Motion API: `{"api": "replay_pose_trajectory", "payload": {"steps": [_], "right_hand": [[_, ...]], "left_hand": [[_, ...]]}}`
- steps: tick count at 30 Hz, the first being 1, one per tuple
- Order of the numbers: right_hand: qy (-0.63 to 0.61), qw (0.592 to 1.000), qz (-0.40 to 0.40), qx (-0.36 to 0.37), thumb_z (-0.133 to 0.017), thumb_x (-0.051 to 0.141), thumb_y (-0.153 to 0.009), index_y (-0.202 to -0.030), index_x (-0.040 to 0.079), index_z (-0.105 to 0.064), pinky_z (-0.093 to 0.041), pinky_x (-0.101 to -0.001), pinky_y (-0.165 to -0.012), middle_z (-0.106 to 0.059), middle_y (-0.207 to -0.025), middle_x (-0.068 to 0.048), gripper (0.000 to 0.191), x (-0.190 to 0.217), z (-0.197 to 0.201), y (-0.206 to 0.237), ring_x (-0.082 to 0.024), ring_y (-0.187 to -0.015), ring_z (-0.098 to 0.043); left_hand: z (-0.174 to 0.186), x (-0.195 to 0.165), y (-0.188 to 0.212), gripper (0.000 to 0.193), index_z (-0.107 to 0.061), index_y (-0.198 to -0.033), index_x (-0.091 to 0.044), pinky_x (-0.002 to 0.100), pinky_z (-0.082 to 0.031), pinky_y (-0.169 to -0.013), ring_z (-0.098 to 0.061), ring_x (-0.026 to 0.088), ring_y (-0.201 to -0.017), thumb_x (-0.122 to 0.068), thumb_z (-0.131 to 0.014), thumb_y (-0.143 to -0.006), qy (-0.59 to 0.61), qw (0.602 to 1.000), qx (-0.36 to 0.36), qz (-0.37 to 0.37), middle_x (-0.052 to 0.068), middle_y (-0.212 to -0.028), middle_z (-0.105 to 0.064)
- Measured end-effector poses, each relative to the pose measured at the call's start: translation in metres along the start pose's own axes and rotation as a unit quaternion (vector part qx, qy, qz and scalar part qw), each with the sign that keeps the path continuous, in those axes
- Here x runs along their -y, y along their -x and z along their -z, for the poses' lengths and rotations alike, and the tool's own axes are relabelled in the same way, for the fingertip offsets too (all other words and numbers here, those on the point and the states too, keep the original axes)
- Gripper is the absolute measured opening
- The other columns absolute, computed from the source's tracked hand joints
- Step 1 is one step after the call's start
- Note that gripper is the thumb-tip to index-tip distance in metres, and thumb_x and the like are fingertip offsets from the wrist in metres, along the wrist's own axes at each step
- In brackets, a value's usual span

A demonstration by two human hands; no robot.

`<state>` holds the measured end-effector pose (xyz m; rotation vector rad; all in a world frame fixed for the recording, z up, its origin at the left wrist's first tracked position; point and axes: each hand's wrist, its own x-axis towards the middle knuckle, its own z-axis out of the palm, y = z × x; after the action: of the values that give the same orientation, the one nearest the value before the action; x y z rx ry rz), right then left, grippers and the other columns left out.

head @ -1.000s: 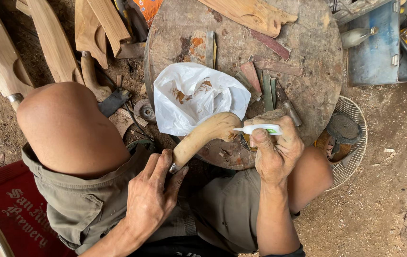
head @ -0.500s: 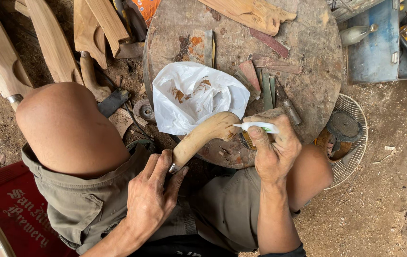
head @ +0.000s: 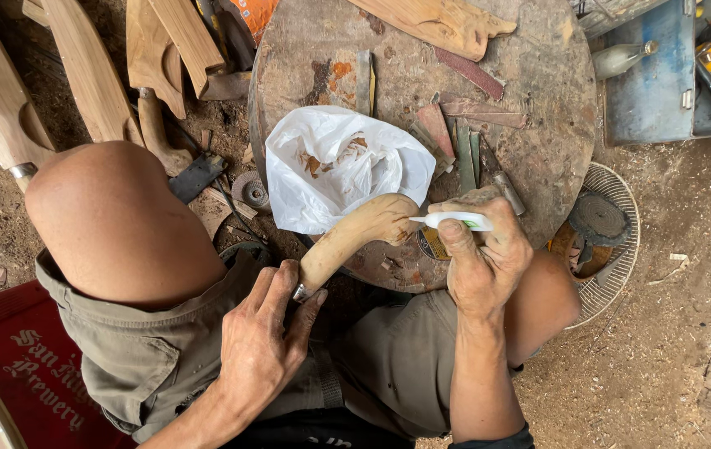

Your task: The person sits cross-legged and applies glue from a small white bottle onto a curved wooden handle. They rotate the handle to cover different areas, then set it down and pick up another similar handle to repeat the process.

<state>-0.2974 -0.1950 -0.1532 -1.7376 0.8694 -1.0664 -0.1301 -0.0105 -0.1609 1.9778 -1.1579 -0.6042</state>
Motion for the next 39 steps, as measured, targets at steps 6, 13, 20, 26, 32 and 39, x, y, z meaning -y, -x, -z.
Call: {"api": "replay_pose_trajectory", "payload": {"steps": [6,13,20,26,32,39], "right_hand": [[0.051,0.999,0.005,0.004,-0.077,0.029,-0.102,-0.106,-0.001,-0.070,-0.058,-0.0239,-0.077,-0.077,-0.100,-0.011,0.031,0.0020,-0.0005,0.0005,-0.012,-0.084,-0.071],[0.027,1.000,0.001,0.008,-0.077,0.030,-0.102,-0.105,-0.001,-0.069,-0.057,-0.0238,-0.077,-0.076,-0.100,-0.010,0.032,0.0024,-0.0008,0.0009,-0.012,-0.084,-0.071],[0.038,0.999,-0.010,0.006,-0.077,0.029,-0.100,-0.104,-0.001,-0.070,-0.055,-0.0238,-0.077,-0.076,-0.098,-0.009,0.031,0.0021,0.0009,0.0002,-0.012,-0.085,-0.068],[0.042,0.998,0.006,0.037,-0.077,0.028,-0.102,-0.107,0.000,-0.071,-0.057,-0.0254,-0.084,-0.077,-0.099,-0.008,0.028,0.0038,-0.0052,0.0026,-0.013,-0.091,-0.071],[0.071,0.997,-0.017,0.015,-0.076,0.028,-0.100,-0.105,0.001,-0.071,-0.056,-0.0253,-0.080,-0.076,-0.098,-0.008,0.028,0.0088,-0.0033,-0.0003,-0.012,-0.088,-0.070],[0.081,0.996,-0.026,0.008,-0.076,0.031,-0.101,-0.104,0.001,-0.071,-0.055,-0.0242,-0.079,-0.077,-0.097,-0.007,0.030,0.0090,-0.0019,0.0020,-0.011,-0.087,-0.069]], "left_hand": [[0.0004,-0.0021,-0.0003,0.048,-0.056,-0.125,0.001,0.040,-0.053,-0.051,-0.065,0.029,-0.063,-0.016,-0.077,-0.086,0.003,1.000,0.007,0.007,0.012,-0.088,-0.063],[0.0020,-0.0048,-0.0016,0.046,-0.057,-0.124,0.000,0.041,-0.053,-0.053,-0.065,0.031,-0.065,-0.016,-0.077,-0.086,0.014,1.000,0.007,0.009,0.012,-0.088,-0.063],[0.0017,-0.0042,-0.0011,0.045,-0.057,-0.123,0.000,0.040,-0.054,-0.053,-0.065,0.029,-0.065,-0.015,-0.077,-0.086,0.010,1.000,0.001,0.004,0.012,-0.088,-0.063],[-0.0017,-0.0024,0.0002,0.047,-0.056,-0.124,0.000,0.039,-0.054,-0.051,-0.065,0.027,-0.063,-0.017,-0.078,-0.085,0.001,1.000,0.012,0.015,0.011,-0.088,-0.063],[-0.0010,-0.0020,0.0007,0.046,-0.057,-0.123,-0.001,0.039,-0.054,-0.052,-0.065,0.029,-0.066,-0.016,-0.077,-0.085,0.007,1.000,0.000,0.003,0.011,-0.090,-0.063],[-0.0002,-0.0031,-0.0002,0.047,-0.057,-0.125,-0.001,0.040,-0.053,-0.050,-0.064,0.028,-0.061,-0.015,-0.077,-0.085,0.012,0.999,0.017,0.029,0.011,-0.088,-0.063]]}}
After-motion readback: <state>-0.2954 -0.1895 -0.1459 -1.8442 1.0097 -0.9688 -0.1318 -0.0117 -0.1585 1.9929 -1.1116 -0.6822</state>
